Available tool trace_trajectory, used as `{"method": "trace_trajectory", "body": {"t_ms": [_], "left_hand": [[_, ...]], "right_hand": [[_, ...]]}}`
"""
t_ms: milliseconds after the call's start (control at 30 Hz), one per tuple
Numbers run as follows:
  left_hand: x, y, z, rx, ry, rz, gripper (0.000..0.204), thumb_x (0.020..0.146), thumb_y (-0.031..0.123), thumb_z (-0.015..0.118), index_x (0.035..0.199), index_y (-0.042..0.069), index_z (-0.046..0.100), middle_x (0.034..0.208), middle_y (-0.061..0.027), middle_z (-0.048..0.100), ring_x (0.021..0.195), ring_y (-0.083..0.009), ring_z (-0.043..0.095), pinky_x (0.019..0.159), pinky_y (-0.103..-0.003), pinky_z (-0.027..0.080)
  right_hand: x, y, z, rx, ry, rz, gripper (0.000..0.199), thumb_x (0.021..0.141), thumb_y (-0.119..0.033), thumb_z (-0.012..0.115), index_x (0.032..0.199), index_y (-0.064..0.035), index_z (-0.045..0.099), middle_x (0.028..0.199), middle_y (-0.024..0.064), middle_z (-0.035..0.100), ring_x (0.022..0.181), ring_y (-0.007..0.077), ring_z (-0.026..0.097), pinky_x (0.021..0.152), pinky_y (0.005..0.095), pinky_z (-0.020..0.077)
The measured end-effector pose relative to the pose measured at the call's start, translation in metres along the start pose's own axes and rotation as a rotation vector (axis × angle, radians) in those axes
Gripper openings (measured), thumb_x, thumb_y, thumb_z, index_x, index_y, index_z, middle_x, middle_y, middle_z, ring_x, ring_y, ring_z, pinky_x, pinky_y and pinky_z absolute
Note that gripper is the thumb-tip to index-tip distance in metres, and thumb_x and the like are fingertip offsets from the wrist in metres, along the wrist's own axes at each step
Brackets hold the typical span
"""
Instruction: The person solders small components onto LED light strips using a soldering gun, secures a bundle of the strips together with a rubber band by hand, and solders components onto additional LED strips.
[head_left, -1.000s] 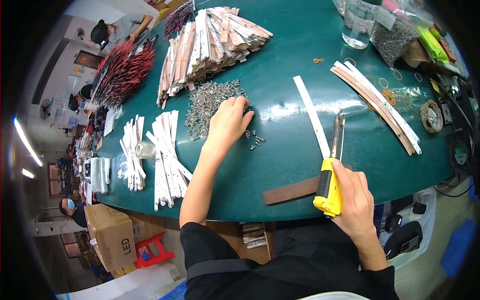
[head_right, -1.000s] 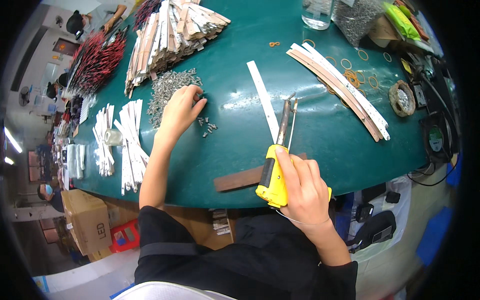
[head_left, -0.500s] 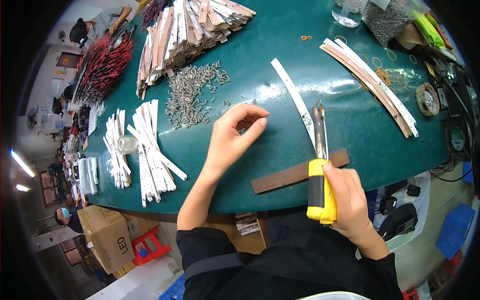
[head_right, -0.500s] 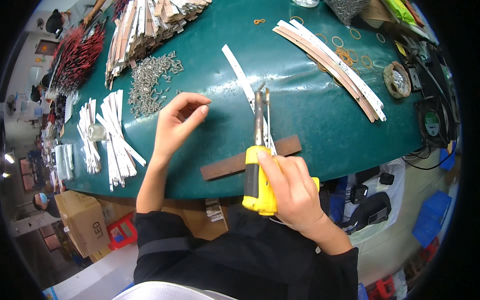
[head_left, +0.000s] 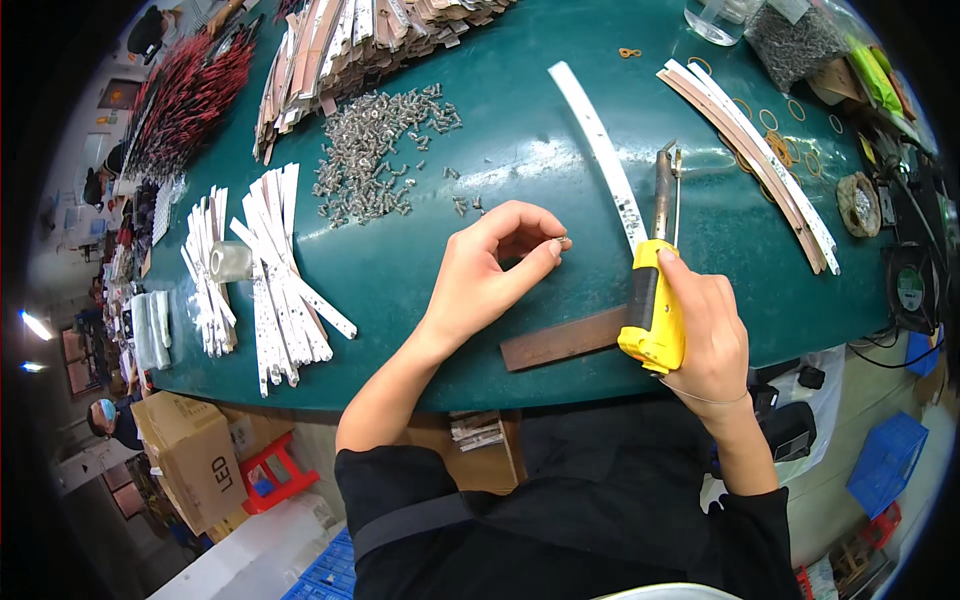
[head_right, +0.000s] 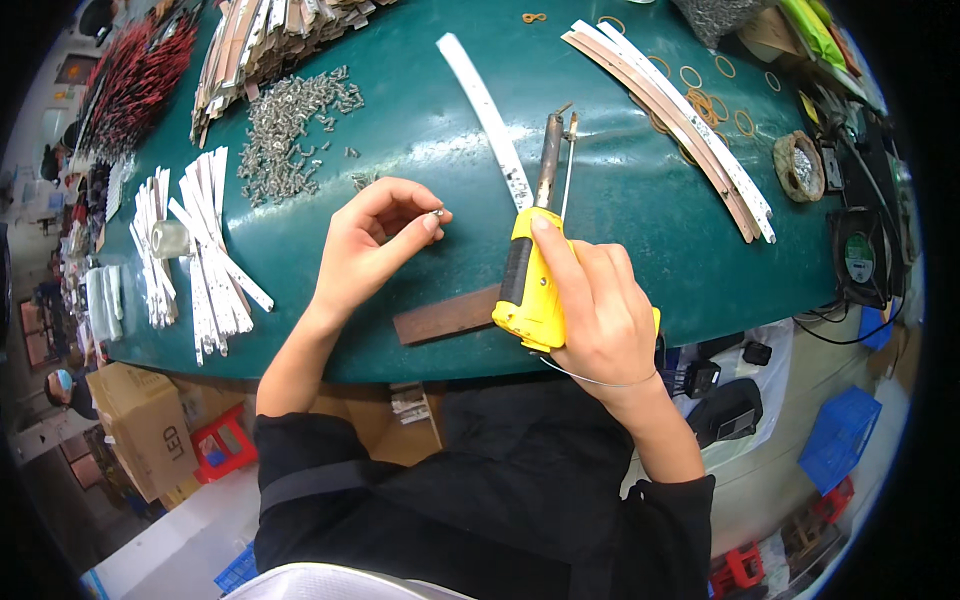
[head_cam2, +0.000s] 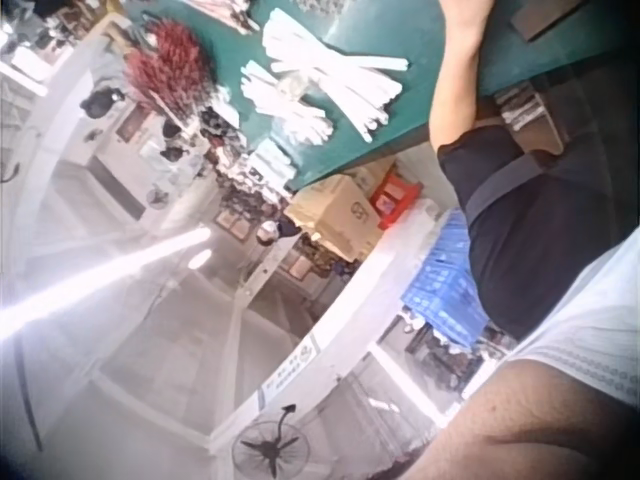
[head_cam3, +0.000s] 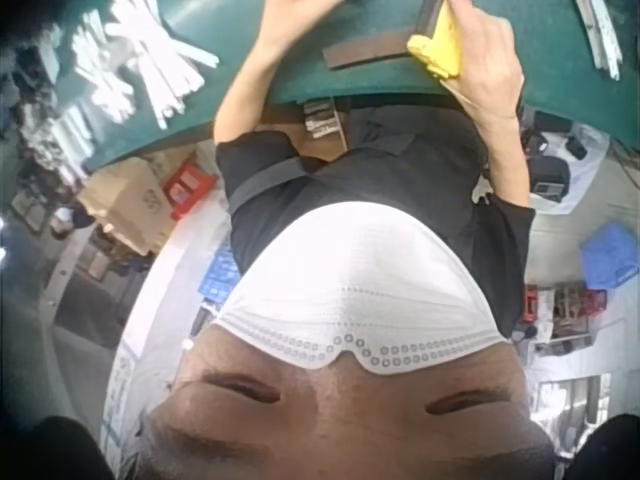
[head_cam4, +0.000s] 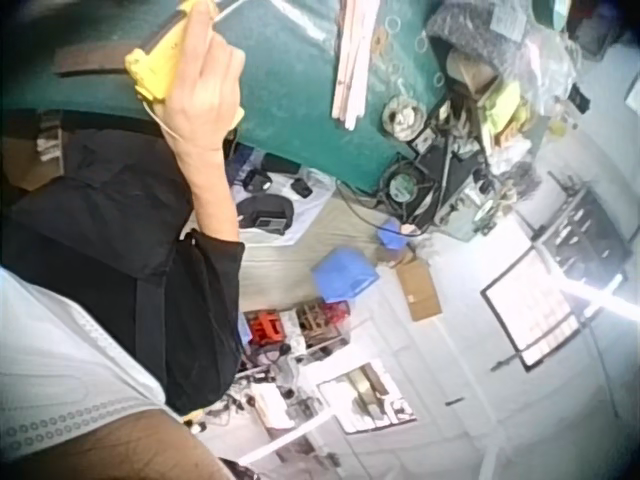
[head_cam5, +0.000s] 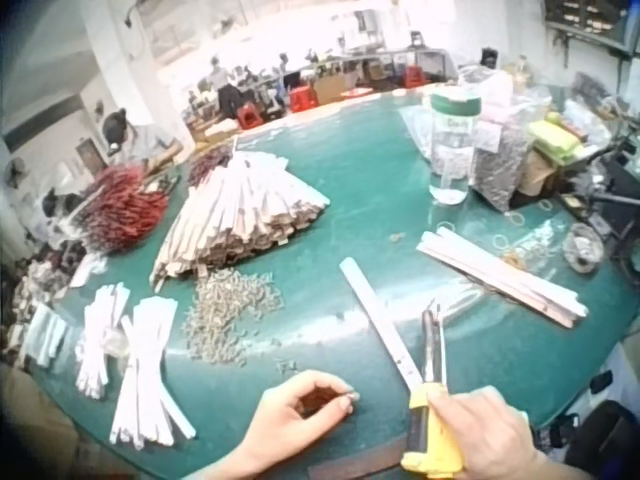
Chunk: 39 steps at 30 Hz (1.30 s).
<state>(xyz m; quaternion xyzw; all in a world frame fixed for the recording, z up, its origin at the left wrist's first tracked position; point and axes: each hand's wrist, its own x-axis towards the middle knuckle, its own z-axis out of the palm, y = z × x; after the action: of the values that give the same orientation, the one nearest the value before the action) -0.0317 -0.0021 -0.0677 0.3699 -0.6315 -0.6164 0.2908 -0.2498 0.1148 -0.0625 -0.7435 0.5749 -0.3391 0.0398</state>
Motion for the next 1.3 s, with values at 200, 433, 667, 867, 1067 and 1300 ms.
{"method": "trace_trajectory", "body": {"t_ms": [200, 433, 667, 867, 1067, 1300], "left_hand": [[-0.001, -0.004, 0.003, 0.048, 0.015, 0.064, 0.013, 0.089, 0.005, 0.064, 0.101, 0.000, 0.063, 0.093, -0.0056, 0.069, 0.089, -0.0114, 0.067, 0.081, -0.026, 0.053], [0.000, -0.002, 0.004, 0.099, 0.040, 0.082, 0.013, 0.088, 0.005, 0.064, 0.100, 0.001, 0.063, 0.091, -0.0058, 0.070, 0.087, -0.0110, 0.067, 0.079, -0.025, 0.053], [-0.002, -0.008, 0.003, 0.052, 0.086, 0.102, 0.011, 0.087, 0.005, 0.065, 0.098, 0.001, 0.065, 0.088, -0.0042, 0.067, 0.081, -0.0101, 0.064, 0.075, -0.025, 0.052], [-0.002, 0.003, 0.001, 0.373, 0.019, 0.244, 0.011, 0.089, 0.005, 0.063, 0.100, 0.003, 0.066, 0.095, -0.0081, 0.066, 0.088, -0.0178, 0.065, 0.080, -0.030, 0.051], [0.002, -0.001, 0.017, 0.566, -0.077, 0.549, 0.018, 0.085, 0.001, 0.063, 0.100, 0.005, 0.056, 0.120, -0.0106, 0.062, 0.103, -0.0312, 0.059, 0.088, -0.039, 0.049], [0.005, -0.007, 0.031, 0.742, -0.269, 0.609, 0.024, 0.087, 0.004, 0.058, 0.111, 0.005, 0.057, 0.117, -0.0099, 0.062, 0.112, -0.0298, 0.055, 0.094, -0.040, 0.047]], "right_hand": [[-0.001, -0.003, 0.003, 0.019, 0.116, 0.002, 0.080, 0.059, -0.009, 0.082, 0.133, 0.0020, 0.051, 0.093, 0.0139, 0.061, 0.079, 0.0297, 0.058, 0.067, 0.0368, 0.0496], [0.000, -0.006, -0.004, 0.076, -0.034, 0.053, 0.083, 0.057, -0.011, 0.083, 0.132, 0.0026, 0.050, 0.102, 0.0151, 0.063, 0.080, 0.0298, 0.058, 0.070, 0.0374, 0.0496], [0.002, -0.004, -0.014, 0.104, -0.023, 0.128, 0.083, 0.060, 0.001, 0.080, 0.136, 0.0016, 0.045, 0.105, 0.0171, 0.061, 0.083, 0.0308, 0.057, 0.074, 0.0369, 0.0494], [0.008, -0.012, -0.014, 0.089, -0.048, 0.032, 0.079, 0.059, -0.001, 0.081, 0.132, 0.0013, 0.049, 0.107, 0.0185, 0.063, 0.081, 0.0336, 0.058, 0.072, 0.0401, 0.0497], [0.005, -0.008, -0.021, 0.070, -0.003, 0.134, 0.082, 0.060, -0.011, 0.084, 0.133, 0.0013, 0.047, 0.103, 0.0150, 0.062, 0.081, 0.0323, 0.056, 0.070, 0.0396, 0.0491], [-0.006, -0.004, -0.052, 0.578, 0.229, 0.475, 0.070, 0.078, 0.000, 0.065, 0.142, -0.0017, 0.037, 0.112, 0.0137, 0.061, 0.101, 0.0214, 0.063, 0.086, 0.0319, 0.0498]]}}
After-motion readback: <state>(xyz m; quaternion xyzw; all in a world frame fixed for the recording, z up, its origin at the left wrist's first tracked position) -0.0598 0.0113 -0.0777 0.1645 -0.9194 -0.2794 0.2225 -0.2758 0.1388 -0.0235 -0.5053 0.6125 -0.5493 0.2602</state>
